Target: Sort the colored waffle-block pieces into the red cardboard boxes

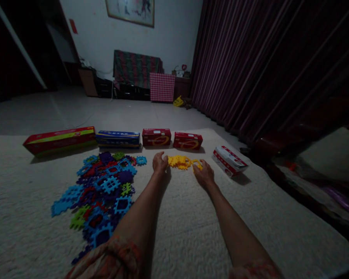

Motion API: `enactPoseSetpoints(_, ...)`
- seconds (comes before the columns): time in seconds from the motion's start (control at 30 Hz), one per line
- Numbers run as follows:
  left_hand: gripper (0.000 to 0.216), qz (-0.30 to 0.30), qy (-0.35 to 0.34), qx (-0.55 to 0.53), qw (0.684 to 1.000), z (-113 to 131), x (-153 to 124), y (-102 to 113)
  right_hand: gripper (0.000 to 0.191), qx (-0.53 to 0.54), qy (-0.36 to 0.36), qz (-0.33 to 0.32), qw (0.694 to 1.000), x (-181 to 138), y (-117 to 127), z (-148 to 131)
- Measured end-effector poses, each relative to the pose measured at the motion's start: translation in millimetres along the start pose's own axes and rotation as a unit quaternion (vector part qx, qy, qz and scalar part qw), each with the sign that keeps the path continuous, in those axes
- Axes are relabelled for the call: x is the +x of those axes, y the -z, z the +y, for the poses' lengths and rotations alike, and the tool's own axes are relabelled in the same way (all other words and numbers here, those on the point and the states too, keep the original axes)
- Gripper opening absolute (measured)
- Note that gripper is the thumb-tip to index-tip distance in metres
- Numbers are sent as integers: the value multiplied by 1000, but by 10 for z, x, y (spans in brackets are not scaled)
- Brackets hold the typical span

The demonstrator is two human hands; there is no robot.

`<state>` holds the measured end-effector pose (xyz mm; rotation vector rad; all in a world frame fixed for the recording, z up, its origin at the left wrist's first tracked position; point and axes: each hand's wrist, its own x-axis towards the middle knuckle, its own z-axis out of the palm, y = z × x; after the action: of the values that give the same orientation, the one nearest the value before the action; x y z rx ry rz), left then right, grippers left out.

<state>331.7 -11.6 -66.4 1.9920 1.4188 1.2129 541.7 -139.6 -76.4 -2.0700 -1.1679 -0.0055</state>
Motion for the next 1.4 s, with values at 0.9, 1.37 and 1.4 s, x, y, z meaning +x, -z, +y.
enactPoseSetpoints(0.9,31,-145,16,27,989,169,165,-240,43,157,208,-80,962,201,-525,-379)
enactPoseSetpoints(1.37,25,-174,-24,-100,979,40,-19,-5,39,192,203,-115,953,211,-458,-337)
enactPoseSetpoints(1.4,25,-163,-14,-112,980,43,-14,-19,40,190,204,-118,953,212,-453,-342)
